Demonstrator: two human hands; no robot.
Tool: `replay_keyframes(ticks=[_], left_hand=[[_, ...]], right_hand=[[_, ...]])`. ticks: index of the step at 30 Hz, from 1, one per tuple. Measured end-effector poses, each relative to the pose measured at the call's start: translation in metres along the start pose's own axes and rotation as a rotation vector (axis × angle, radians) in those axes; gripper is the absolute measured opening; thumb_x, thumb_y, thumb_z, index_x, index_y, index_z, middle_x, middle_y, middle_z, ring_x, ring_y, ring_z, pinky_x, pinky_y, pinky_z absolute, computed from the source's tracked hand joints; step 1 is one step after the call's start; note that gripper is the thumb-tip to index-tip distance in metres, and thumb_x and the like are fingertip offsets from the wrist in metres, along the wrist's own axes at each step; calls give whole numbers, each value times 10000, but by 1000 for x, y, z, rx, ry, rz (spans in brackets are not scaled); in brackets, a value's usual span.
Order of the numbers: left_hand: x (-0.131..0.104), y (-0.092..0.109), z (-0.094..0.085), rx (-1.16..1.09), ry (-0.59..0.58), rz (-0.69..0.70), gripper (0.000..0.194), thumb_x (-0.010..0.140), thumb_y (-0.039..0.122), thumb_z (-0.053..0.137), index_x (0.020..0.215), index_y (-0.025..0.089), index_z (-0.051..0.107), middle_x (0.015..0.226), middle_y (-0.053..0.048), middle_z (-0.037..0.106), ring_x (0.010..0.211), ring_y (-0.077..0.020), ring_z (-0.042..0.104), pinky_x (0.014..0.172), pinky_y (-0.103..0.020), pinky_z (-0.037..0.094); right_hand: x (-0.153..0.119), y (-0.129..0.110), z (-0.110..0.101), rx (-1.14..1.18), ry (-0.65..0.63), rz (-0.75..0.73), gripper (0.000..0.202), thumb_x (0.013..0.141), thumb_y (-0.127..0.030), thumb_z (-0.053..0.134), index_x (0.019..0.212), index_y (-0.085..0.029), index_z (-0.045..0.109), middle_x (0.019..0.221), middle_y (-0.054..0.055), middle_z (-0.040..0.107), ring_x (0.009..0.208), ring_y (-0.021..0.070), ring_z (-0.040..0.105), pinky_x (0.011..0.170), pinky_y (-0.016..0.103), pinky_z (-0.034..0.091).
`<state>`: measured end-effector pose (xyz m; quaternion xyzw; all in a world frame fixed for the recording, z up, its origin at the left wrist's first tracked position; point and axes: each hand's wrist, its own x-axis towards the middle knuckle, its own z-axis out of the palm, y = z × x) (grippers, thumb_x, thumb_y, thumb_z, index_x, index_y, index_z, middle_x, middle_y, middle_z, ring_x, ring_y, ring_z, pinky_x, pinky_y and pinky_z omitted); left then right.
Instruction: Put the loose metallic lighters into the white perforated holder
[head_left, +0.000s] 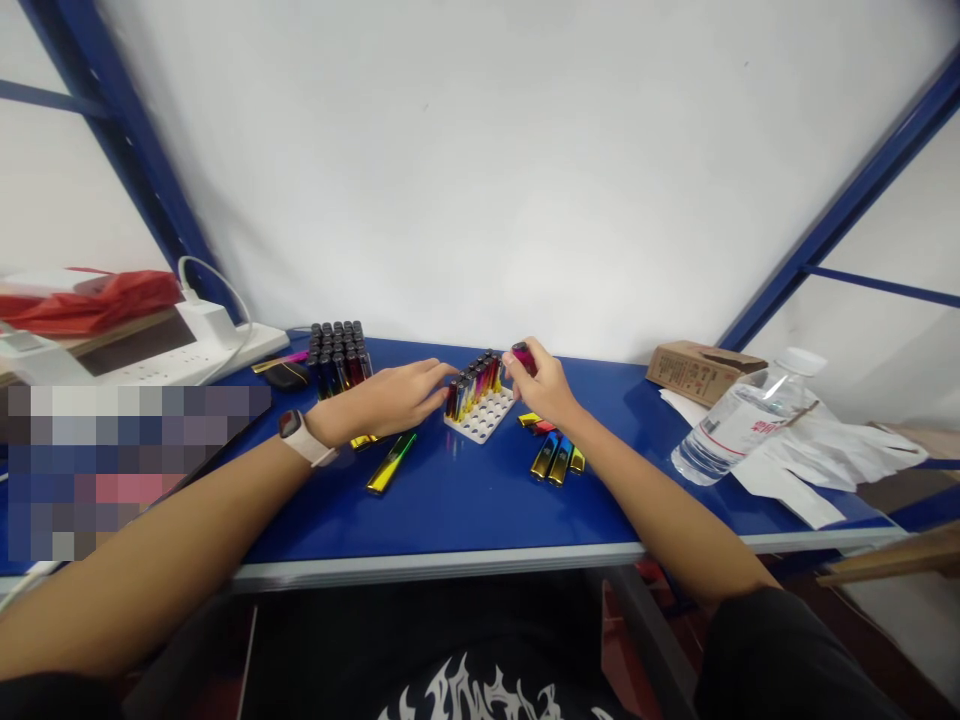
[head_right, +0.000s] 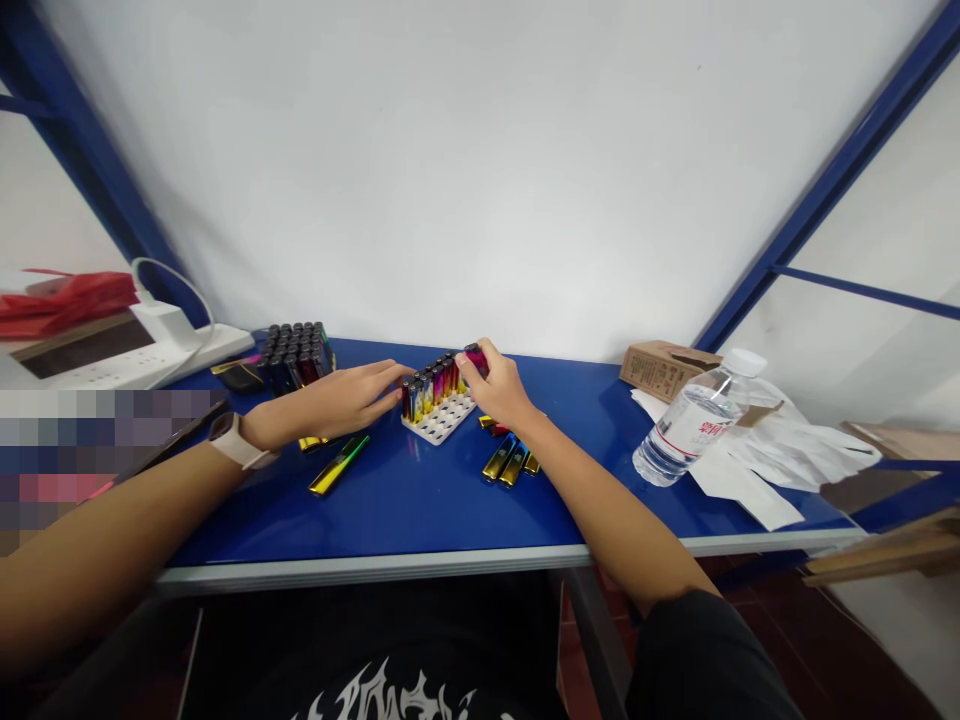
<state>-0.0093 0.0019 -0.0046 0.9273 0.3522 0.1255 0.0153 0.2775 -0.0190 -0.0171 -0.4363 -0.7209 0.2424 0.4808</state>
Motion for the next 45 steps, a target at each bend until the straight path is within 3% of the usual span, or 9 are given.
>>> replay_keyframes(ticks=[6,13,19,22,25,30,35,41,45], left_hand=[[0,-1,-4,90,-29,-13,470,1162,459,345,1410,199,649,1315,-166,739,1112,-335,774,901,-433,589],[2,-6,-10,98,-97,3,367,1127,393,394,1097,228,720,1098,-137,784,974,-317,757,837,-423,543],[0,-5,-25,123,-205,-120,344,1081,407,429,847,254,629,807,-102,733,697,-270,677,680,-400,429],[-2,-5,-31,72,-311,-158,372,1069,399,445,750,250,564,814,-107,756,715,-258,675,695,-398,436],[-4,-5,-35,9,-418,-252,371,1055,390,471,732,233,561,765,-100,765,632,-223,659,648,-370,451],[-7,-6,-39,-95,-562,-374,311,1070,397,453,830,231,561,465,-27,624,428,-212,634,501,-313,451],[-8,-2,-42,-151,-559,-390,297,1066,393,463,813,247,516,472,-8,605,438,-196,619,495,-300,457],[-8,-1,-41,-227,-565,-364,307,1033,452,521,792,263,508,535,-16,625,495,-223,643,542,-337,507],[-5,-3,-34,-275,-528,-280,351,1006,521,566,766,272,508,605,-27,660,523,-232,670,568,-353,513]], right_hand=[[-2,-8,0,-252,-37,-74,386,1144,-601,455,932,-282,416,796,29,578,760,246,564,778,405,428],[1,1,5,-261,-133,-41,343,1152,-583,433,1004,-274,433,892,58,622,824,267,606,791,414,455],[2,9,8,-290,-146,-112,248,1117,-492,523,1081,-247,529,1045,109,684,973,293,647,925,443,521],[2,10,9,-303,-145,-130,220,1108,-459,545,1099,-239,550,1085,125,705,990,297,657,954,447,525],[1,9,9,-322,-148,-120,202,1104,-432,557,1140,-233,560,1110,134,715,1001,302,665,958,445,526],[-2,6,9,-332,-158,-63,251,1119,-423,524,1246,-207,548,1114,149,706,1011,310,669,932,440,519],[-2,5,9,-292,-133,9,293,1105,-452,546,1277,-216,527,1042,116,709,969,313,685,876,424,511],[0,10,9,-290,-115,-12,257,1094,-432,570,1251,-231,543,1028,108,712,989,316,691,889,424,518],[0,11,9,-306,-113,-22,260,1100,-422,566,1266,-223,553,1060,121,718,986,315,687,896,430,524]])
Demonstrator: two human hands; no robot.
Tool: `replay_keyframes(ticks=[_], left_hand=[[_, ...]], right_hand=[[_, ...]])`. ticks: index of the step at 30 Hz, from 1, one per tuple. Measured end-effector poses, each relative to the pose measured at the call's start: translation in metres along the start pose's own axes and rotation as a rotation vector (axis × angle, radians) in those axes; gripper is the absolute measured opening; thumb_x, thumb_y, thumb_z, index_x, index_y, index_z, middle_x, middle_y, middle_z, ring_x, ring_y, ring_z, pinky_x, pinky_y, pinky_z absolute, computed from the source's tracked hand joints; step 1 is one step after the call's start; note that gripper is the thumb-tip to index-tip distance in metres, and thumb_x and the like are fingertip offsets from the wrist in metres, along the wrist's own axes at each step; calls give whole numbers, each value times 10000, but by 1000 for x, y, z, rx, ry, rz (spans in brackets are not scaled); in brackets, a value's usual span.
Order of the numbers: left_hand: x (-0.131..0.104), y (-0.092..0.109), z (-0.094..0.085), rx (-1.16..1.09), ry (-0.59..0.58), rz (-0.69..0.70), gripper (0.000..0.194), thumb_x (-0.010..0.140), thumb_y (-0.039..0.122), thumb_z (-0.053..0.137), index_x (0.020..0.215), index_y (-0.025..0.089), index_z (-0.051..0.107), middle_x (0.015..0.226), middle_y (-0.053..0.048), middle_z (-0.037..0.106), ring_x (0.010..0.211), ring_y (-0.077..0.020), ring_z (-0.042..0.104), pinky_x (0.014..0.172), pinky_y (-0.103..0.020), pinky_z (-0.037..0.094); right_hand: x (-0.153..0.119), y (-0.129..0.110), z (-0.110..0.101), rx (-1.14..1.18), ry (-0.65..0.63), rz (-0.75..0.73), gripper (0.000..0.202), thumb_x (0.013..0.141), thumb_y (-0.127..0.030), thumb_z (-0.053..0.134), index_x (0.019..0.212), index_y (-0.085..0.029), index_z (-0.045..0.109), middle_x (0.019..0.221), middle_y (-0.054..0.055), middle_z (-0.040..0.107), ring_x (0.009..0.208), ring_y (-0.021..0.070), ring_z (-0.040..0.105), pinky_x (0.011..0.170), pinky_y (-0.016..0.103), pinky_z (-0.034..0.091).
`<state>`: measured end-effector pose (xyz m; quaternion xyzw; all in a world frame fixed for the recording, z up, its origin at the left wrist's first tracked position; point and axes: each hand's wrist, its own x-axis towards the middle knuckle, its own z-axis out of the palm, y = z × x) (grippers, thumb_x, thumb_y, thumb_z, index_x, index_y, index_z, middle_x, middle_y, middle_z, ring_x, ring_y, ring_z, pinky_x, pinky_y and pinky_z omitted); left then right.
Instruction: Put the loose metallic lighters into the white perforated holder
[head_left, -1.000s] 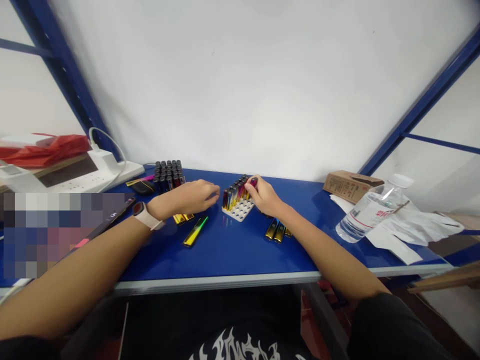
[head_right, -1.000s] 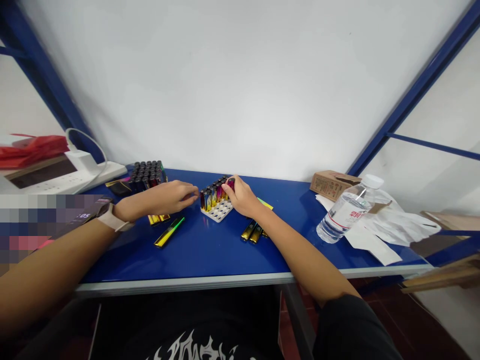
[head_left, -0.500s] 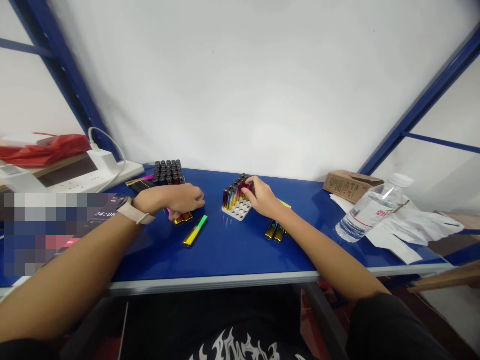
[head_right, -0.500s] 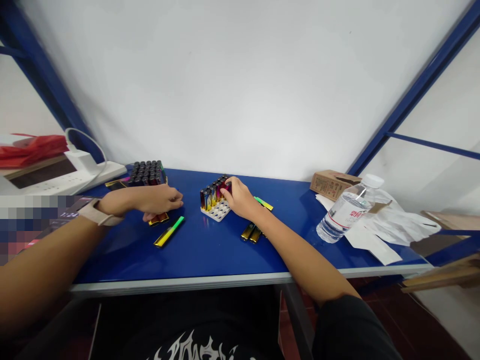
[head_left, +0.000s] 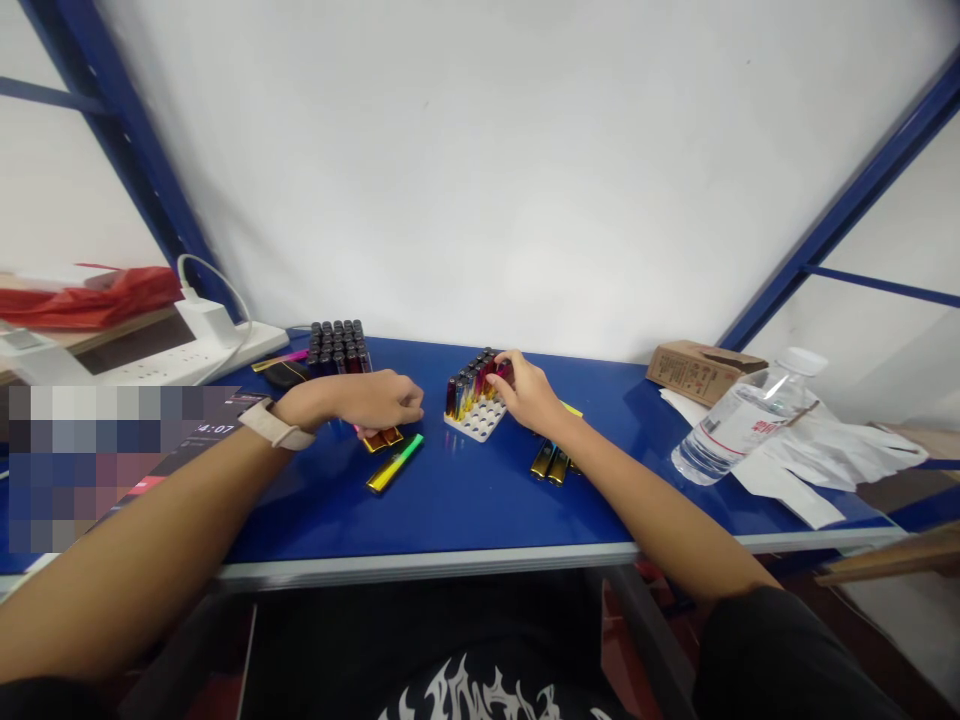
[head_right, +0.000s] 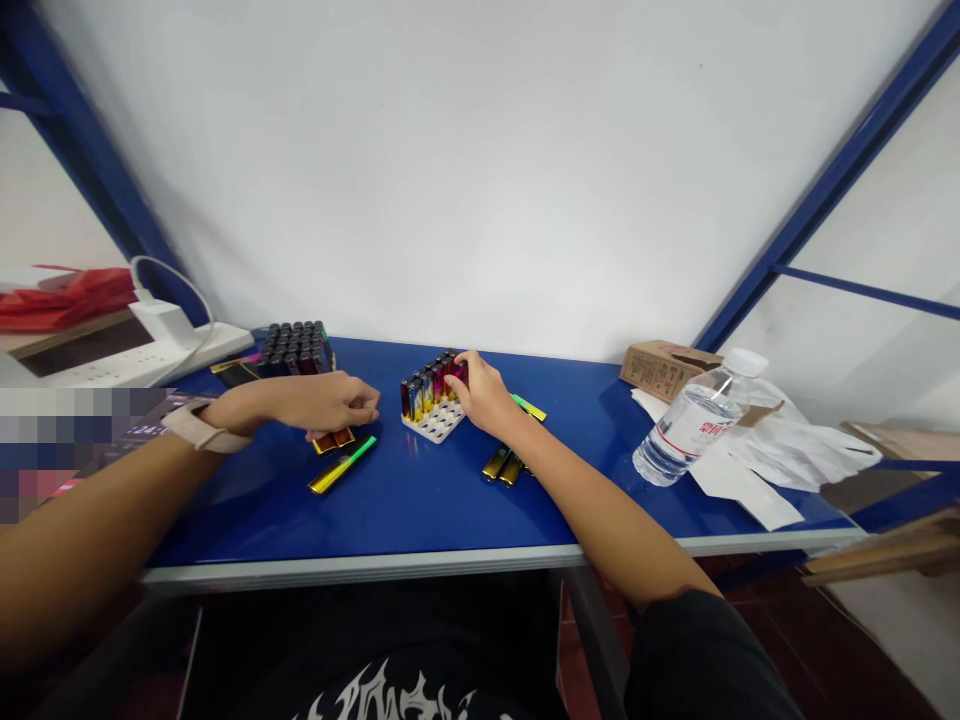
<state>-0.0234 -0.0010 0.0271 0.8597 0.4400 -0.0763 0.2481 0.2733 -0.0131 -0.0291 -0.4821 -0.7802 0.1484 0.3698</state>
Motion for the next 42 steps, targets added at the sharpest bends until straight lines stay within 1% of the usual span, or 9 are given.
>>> replay_keyframes(ticks=[8,10,14,16,19,24,30,38,42], left_hand=[[-1,21,6,-130,81,191,284,1017,461,575,809,270,544,628,2,639,577,-217,665,622,-348,496],[2,19,8,-50,173,212,328,1040,469,545,782,267,519,651,-9,642,575,-212,636,616,-354,464],[14,5,14,309,425,67,308,1064,452,464,825,268,532,710,-81,691,647,-279,665,619,-400,408],[18,-1,17,396,475,-6,342,1080,511,453,917,251,604,822,-133,750,739,-325,722,642,-411,430],[19,-4,18,463,453,-61,411,1080,564,466,1045,211,672,963,-195,794,864,-380,771,685,-426,481],[15,-1,18,471,343,-79,527,1071,635,486,1152,171,721,1095,-233,807,996,-423,790,779,-459,553],[14,0,20,488,330,-185,638,1075,664,481,1343,123,688,1215,-274,769,1058,-448,792,778,-451,548],[24,-15,21,387,354,2,512,1040,623,520,1213,178,704,1132,-208,785,1026,-383,764,798,-428,520],[25,-16,20,360,384,12,515,1025,608,529,1251,178,698,1150,-211,799,1035,-387,767,809,-428,512]], right_hand=[[1,1,-1,-24,2,-44,283,1093,-409,578,1293,-211,554,1130,154,733,1020,328,702,952,473,550],[1,0,0,-30,-4,-32,299,1092,-410,583,1306,-204,553,1158,167,737,1039,334,710,968,486,555],[0,-2,0,-54,-31,-32,345,1100,-405,588,1368,-191,547,1259,206,739,1133,362,720,1006,506,562],[0,-3,-1,-86,-35,-51,373,1106,-399,591,1410,-188,545,1315,224,735,1183,383,719,1029,520,558],[-1,-6,-2,-126,-55,-43,411,1125,-395,574,1472,-179,532,1329,236,742,1185,395,727,1018,523,564],[-2,-9,-3,-157,-76,-18,440,1145,-374,554,1522,-153,508,1320,235,748,1168,374,743,999,492,574],[-3,-10,-3,-207,-72,-15,436,1153,-351,557,1529,-137,503,1311,242,758,1182,372,758,993,471,576],[-2,-9,-1,-294,-69,-9,447,1153,-348,549,1542,-137,485,1215,217,805,1084,373,783,890,439,567],[-2,-6,0,-322,-60,-38,442,1142,-341,550,1531,-140,488,1047,152,808,961,343,777,804,398,531]])
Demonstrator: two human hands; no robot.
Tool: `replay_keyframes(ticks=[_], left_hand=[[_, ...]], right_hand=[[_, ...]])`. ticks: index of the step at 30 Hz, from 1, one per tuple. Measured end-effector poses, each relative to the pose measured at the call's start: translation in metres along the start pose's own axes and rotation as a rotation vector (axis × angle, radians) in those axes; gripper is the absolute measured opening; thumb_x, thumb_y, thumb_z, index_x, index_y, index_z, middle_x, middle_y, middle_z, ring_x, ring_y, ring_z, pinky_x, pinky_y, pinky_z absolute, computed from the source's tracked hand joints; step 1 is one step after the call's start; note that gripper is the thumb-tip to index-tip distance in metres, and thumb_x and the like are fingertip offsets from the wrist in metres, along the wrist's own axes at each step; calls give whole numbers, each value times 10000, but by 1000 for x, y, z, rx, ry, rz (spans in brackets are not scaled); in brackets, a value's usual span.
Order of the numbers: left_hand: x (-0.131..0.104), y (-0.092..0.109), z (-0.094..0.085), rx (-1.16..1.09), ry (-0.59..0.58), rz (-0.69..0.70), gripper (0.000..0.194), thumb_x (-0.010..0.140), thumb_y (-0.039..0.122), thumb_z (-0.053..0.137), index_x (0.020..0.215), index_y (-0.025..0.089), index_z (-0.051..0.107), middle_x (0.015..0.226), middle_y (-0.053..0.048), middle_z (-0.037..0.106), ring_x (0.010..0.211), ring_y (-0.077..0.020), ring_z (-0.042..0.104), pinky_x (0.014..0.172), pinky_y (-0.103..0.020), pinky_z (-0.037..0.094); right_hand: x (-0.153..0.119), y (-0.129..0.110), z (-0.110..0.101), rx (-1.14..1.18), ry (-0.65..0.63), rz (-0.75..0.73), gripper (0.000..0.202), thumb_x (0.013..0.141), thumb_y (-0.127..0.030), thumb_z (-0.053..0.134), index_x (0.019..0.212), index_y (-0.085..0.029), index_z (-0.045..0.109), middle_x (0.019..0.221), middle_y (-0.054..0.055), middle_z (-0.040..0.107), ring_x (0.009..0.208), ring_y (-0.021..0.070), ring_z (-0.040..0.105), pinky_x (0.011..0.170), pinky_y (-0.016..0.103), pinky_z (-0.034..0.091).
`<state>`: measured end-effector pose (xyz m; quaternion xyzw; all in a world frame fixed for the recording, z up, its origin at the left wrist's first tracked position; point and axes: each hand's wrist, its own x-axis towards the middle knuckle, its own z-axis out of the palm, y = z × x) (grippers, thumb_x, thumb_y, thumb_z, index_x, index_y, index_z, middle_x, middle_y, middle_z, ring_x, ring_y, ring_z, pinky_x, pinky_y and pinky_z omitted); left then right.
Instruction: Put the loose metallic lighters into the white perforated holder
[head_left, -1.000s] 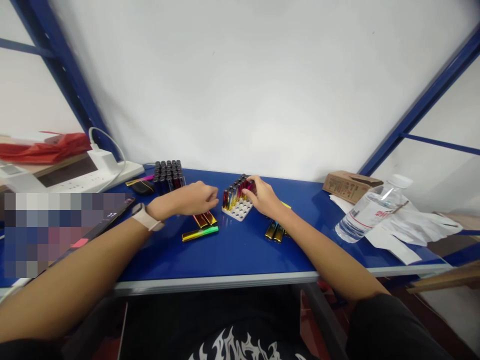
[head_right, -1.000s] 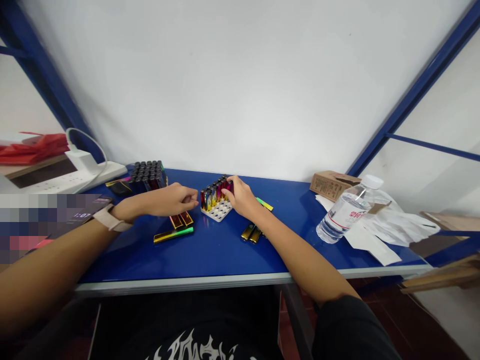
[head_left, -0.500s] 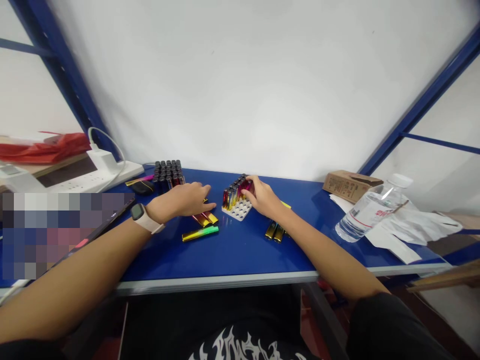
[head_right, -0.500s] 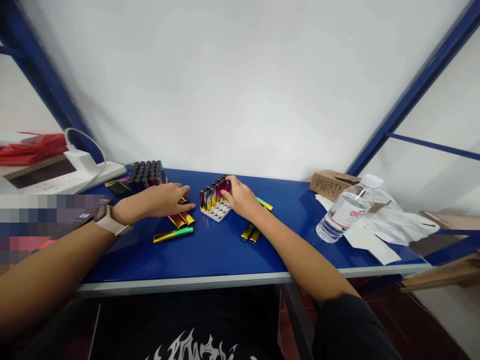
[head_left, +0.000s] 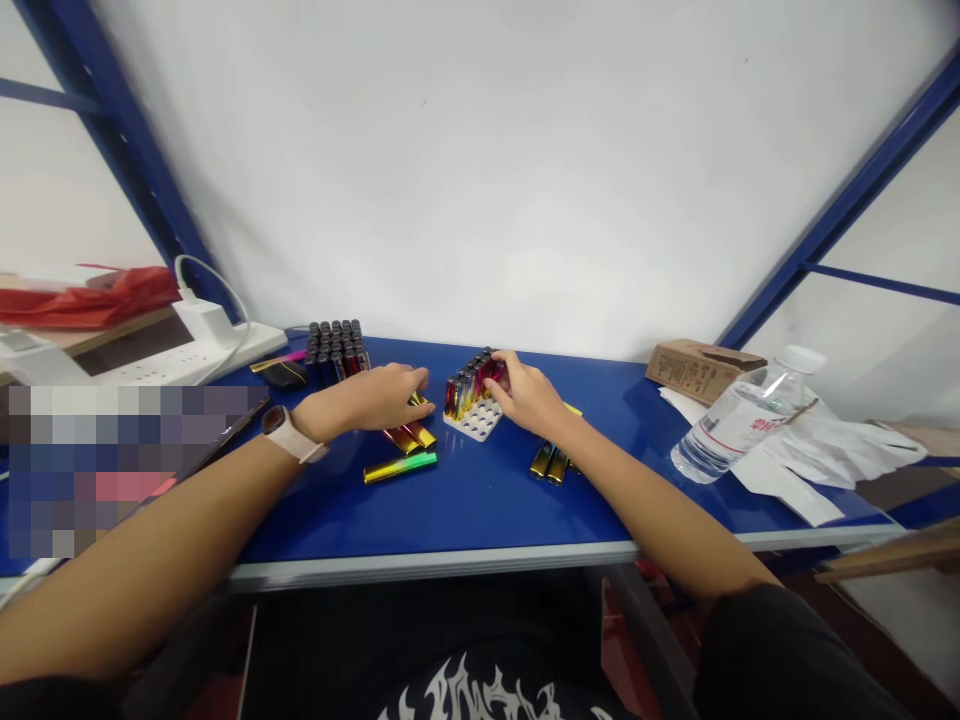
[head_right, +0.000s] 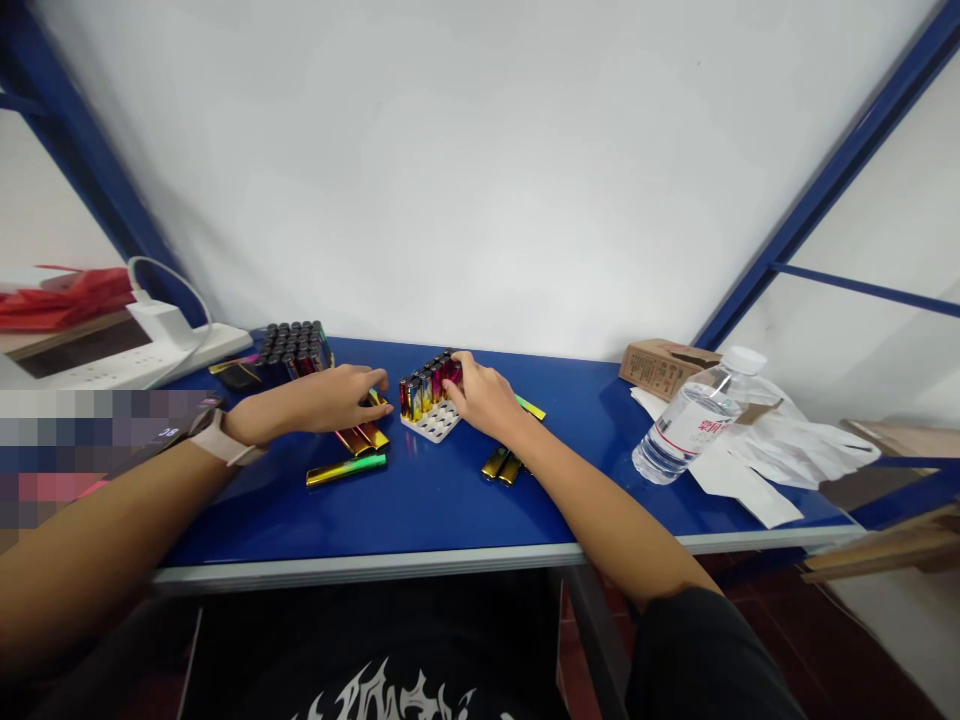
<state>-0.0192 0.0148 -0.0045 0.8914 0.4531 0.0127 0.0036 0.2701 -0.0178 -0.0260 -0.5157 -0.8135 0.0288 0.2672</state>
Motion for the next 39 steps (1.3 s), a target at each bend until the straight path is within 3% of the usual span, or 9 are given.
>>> replay_keyframes(ticks=[6,11,16,22,28,33,36,39], left_hand=[[-1,1,-4,5,-29,-50,617,1025,677,477,1288,155,674,1109,-236,809,999,-410,781,817,-443,511],[0,-4,-1,6,-49,-83,634,1037,685,463,1313,156,678,1090,-248,815,965,-419,791,809,-450,515],[0,-7,0,-2,-40,-86,723,1046,746,443,1362,127,639,985,-231,803,831,-396,781,719,-441,489],[-4,1,-7,23,-101,-82,789,954,888,482,1178,164,697,1005,-234,790,876,-401,773,700,-432,478],[-6,1,-8,-51,-104,-73,875,823,1008,565,1130,209,743,966,-190,805,828,-381,776,699,-416,474],[-4,-3,-5,-41,-52,-42,719,964,879,498,1107,208,717,909,-192,796,776,-380,763,678,-432,473],[-2,-8,-1,-14,-15,-45,586,1074,681,438,1238,176,687,931,-210,806,790,-384,772,698,-445,497],[1,-11,2,15,13,-52,512,1082,522,490,1390,151,661,1077,-236,829,956,-405,808,811,-453,546]], right_hand=[[0,3,3,109,27,2,406,1118,-349,560,1473,-168,485,853,52,730,785,285,714,715,358,467],[0,2,6,260,32,87,363,1101,-395,612,1375,-190,492,850,34,718,820,290,742,737,354,477],[0,1,5,253,24,81,334,1118,-453,582,1333,-204,522,864,50,730,857,307,747,740,360,480],[1,4,5,235,63,57,332,1132,-460,520,1358,-217,523,867,40,719,854,306,740,766,365,480],[1,7,3,174,50,32,308,1152,-455,467,1311,-200,531,914,86,742,889,314,733,787,382,486],[2,5,-1,144,25,36,274,1164,-447,484,1268,-202,548,916,90,754,885,305,737,785,379,492],[1,3,-1,132,14,25,259,1161,-432,515,1278,-204,558,912,84,768,898,304,749,804,379,505],[0,0,-1,150,-7,23,309,1158,-420,525,1356,-184,549,912,83,775,916,308,760,821,384,508]])
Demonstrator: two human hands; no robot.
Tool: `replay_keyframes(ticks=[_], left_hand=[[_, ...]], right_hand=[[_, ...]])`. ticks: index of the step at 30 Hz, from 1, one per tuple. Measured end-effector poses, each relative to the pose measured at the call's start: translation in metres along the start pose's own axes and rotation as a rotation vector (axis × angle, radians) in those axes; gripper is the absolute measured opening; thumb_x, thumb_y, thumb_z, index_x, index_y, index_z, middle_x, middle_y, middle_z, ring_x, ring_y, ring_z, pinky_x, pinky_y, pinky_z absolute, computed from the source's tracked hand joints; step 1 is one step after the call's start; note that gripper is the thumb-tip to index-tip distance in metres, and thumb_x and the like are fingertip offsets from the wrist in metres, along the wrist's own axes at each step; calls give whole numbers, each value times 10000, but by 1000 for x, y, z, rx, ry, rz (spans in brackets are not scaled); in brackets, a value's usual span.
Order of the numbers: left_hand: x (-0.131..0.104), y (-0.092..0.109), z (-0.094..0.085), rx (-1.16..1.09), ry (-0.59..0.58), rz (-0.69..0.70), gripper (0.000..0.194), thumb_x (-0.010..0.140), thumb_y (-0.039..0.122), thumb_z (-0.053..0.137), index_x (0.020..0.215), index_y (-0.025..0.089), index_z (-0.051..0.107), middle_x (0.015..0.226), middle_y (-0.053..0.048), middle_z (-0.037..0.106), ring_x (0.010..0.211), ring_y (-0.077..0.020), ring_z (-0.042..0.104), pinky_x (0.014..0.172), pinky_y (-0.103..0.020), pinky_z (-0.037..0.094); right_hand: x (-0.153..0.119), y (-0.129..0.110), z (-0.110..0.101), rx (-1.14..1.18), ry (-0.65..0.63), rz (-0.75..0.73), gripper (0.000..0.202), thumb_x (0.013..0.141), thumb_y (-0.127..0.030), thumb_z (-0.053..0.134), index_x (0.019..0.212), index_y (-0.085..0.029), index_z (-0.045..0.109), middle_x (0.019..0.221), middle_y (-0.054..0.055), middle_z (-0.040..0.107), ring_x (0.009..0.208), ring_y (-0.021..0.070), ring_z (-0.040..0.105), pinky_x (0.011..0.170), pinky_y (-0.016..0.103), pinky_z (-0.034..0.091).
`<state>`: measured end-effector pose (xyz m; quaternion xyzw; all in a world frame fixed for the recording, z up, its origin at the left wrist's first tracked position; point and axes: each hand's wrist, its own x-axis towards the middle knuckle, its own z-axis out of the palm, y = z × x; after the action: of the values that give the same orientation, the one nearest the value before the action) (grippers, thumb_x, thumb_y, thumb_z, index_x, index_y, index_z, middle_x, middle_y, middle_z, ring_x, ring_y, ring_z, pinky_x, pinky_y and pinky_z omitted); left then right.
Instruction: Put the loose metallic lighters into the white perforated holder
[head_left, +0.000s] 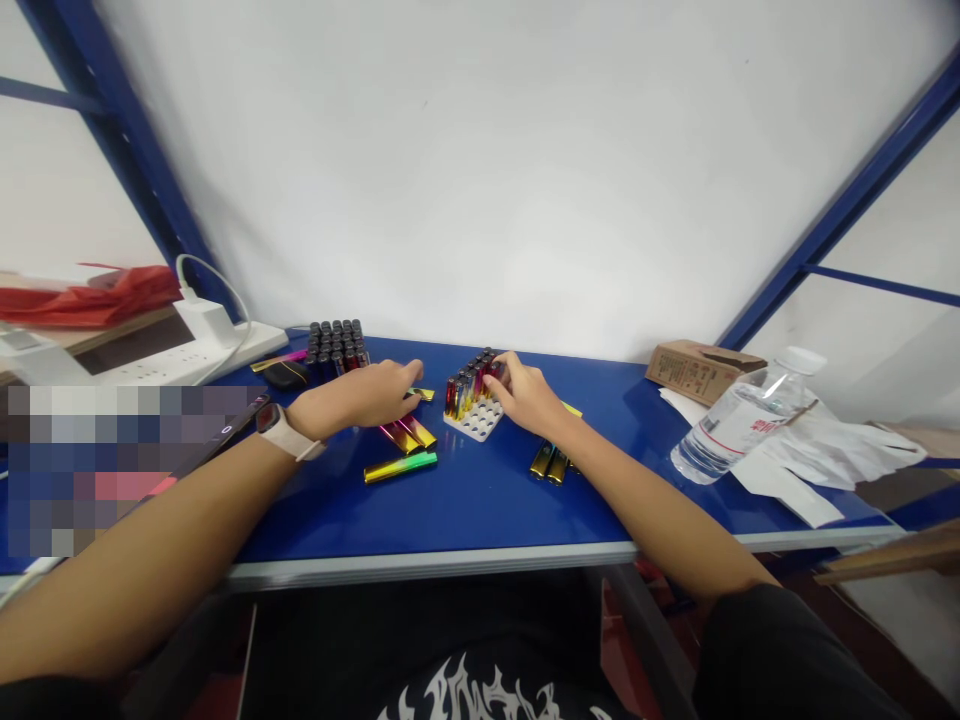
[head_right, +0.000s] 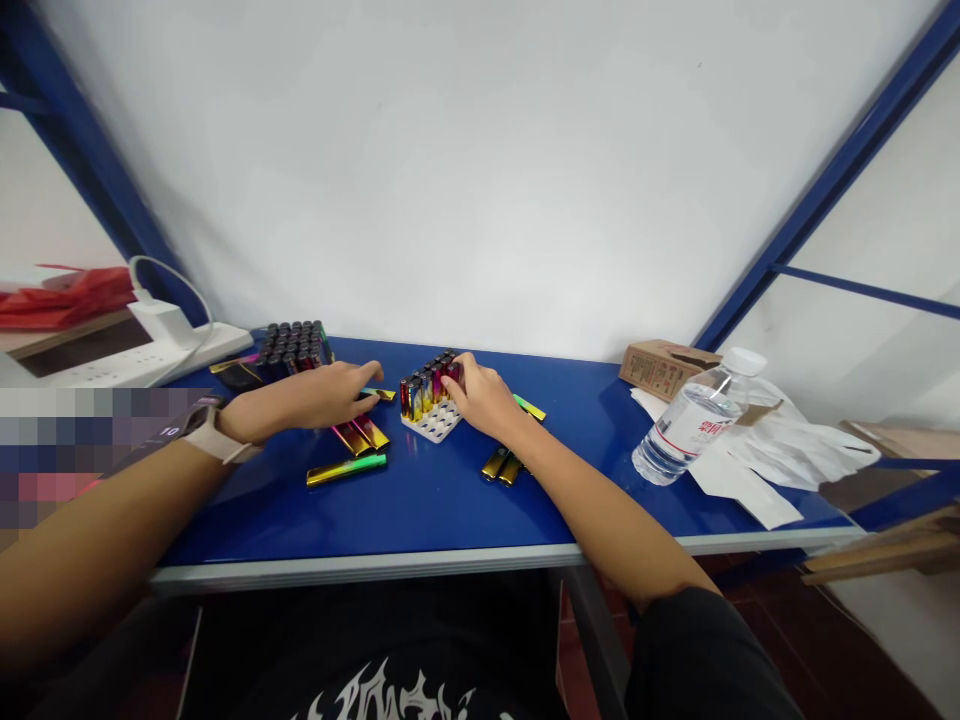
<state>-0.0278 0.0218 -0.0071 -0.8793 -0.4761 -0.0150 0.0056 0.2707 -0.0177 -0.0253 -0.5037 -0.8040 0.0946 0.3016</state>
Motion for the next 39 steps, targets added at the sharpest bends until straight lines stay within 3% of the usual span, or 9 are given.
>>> replay_keyframes(ticks=[3,8,14,19,21,25,29,34,39], left_hand=[[3,-2,4,49,-8,22,450,1073,420,527,1383,152,712,1192,-234,821,1107,-404,801,930,-451,558],[3,-4,5,83,-48,83,290,1071,291,533,1210,180,762,1194,-191,770,1073,-348,783,913,-418,564],[-4,8,-6,60,45,144,133,1045,289,637,1129,199,689,1224,-188,710,1042,-346,756,882,-418,562],[-9,22,-21,80,-29,51,197,1110,359,540,1232,232,630,1096,-146,804,989,-368,771,762,-415,537],[-10,24,-27,47,72,17,244,1124,401,517,1273,242,628,1165,-140,818,1040,-359,783,818,-408,552],[-12,27,-36,-137,439,52,320,1091,465,551,1233,213,690,1204,-139,827,1076,-323,778,956,-411,571],[-19,39,-44,-481,649,123,350,1034,545,663,1104,214,755,1036,-73,844,886,-237,759,856,-352,582],[-26,55,-47,-831,493,268,387,948,577,819,983,201,732,869,-35,808,805,-192,754,759,-306,609],[-23,56,-40,-846,403,331,370,933,556,835,966,198,748,911,-59,834,849,-205,788,794,-331,656]], right_hand=[[-1,-3,0,34,-2,15,381,1159,-448,505,1417,-169,526,906,77,770,904,305,758,802,381,502],[-2,-6,-3,47,47,18,382,1146,-469,472,1393,-183,528,855,47,728,845,290,738,761,375,495],[-4,-9,-3,4,226,-42,293,1124,-433,476,1300,-214,562,840,32,672,782,262,686,755,377,489],[-8,-13,1,15,263,-145,264,1114,-405,482,1264,-219,596,870,44,688,788,243,676,811,384,524],[-9,-15,2,6,259,-178,246,1111,-380,487,1253,-223,613,935,66,711,839,245,688,839,385,541],[-12,-20,2,16,257,-264,250,1120,-363,466,1242,-218,629,1067,114,726,940,261,712,895,408,573],[-16,-27,0,49,287,-364,302,1134,-396,478,1342,-212,598,1231,158,732,1097,292,716,1047,471,574],[-22,-33,-1,5,260,-334,399,1113,-423,547,1461,-229,550,1308,162,744,1220,335,693,1132,536,540],[-20,-35,-1,-23,243,-396,360,1150,-443,530,1420,-210,586,1297,159,771,1152,313,717,1108,497,539]])
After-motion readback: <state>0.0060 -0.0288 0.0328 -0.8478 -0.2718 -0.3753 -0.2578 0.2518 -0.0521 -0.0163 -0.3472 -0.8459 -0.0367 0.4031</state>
